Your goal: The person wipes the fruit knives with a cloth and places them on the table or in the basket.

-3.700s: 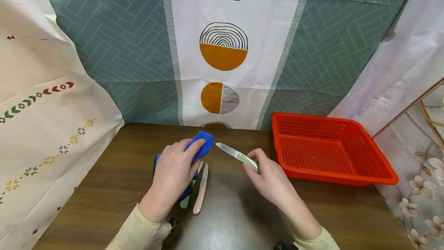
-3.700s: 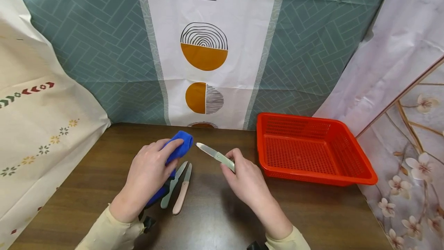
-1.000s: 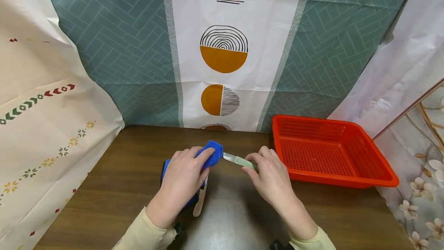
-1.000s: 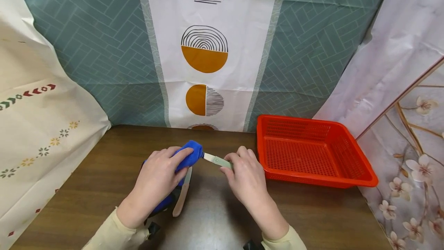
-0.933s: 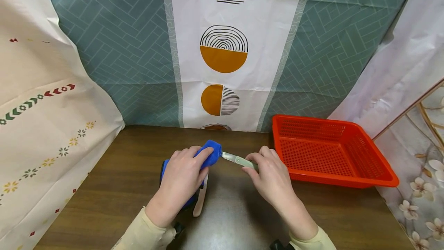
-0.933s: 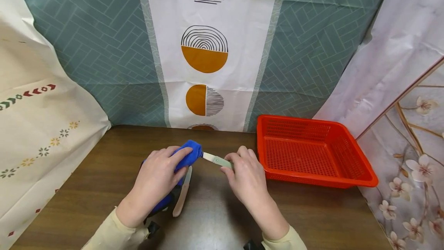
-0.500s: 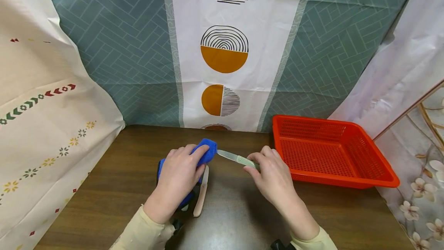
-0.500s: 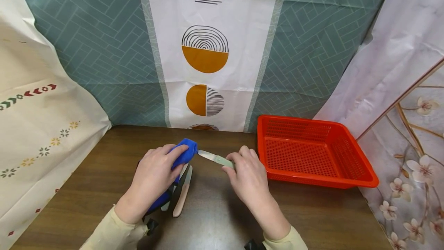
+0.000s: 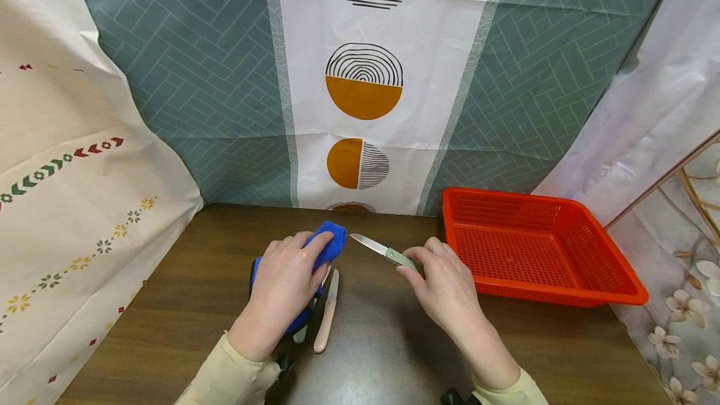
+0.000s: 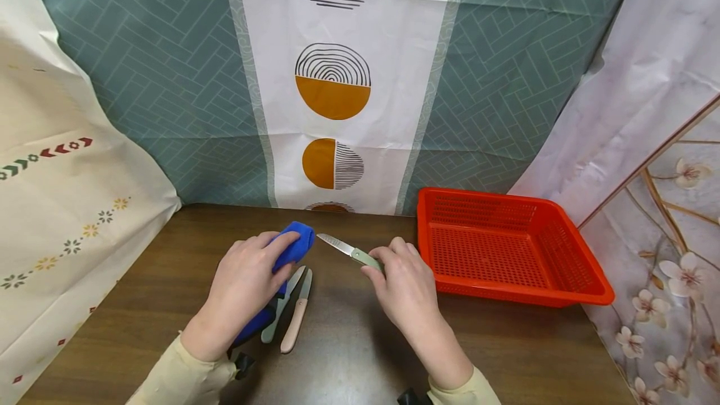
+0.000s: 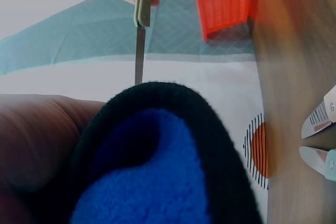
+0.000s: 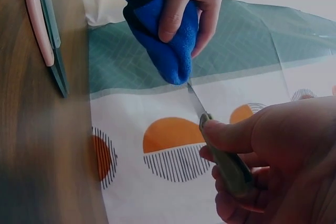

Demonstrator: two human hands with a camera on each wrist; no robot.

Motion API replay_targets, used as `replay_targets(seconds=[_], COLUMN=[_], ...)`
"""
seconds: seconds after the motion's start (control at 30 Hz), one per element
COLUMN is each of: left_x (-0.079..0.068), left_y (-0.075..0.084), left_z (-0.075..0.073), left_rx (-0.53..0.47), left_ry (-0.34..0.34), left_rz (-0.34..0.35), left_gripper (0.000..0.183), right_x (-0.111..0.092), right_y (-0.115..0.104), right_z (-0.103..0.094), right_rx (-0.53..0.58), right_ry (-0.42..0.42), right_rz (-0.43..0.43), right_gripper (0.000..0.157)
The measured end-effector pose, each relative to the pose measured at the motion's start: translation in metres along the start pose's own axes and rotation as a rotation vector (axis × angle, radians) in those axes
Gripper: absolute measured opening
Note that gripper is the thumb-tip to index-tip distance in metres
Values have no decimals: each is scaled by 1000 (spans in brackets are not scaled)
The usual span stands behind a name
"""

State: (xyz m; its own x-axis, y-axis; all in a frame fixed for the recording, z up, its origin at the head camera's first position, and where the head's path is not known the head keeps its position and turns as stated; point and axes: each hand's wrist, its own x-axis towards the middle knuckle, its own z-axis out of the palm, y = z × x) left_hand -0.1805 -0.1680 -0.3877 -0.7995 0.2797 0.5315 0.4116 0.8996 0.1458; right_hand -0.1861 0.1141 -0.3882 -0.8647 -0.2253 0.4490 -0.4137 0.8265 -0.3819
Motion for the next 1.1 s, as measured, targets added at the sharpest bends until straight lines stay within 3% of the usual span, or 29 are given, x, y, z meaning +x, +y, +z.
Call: replay_targets(seconds=[0.43, 0.7, 1.1], left_x=[0, 0, 0], left_y=[1, 1, 2], left_z=[-3, -2, -4], left_rx=[-5, 5, 8], left_ry=[30, 55, 42], left_rz=[7, 22, 16], left_gripper=[59, 59, 60], right_x=[1, 0, 0], right_y=[-3, -3, -2], right_z=[1, 0, 3], right_rx=[-10, -8, 0], right_ry=[-66, -55, -48], right_rz=[42, 30, -11], right_gripper=[6, 8, 20])
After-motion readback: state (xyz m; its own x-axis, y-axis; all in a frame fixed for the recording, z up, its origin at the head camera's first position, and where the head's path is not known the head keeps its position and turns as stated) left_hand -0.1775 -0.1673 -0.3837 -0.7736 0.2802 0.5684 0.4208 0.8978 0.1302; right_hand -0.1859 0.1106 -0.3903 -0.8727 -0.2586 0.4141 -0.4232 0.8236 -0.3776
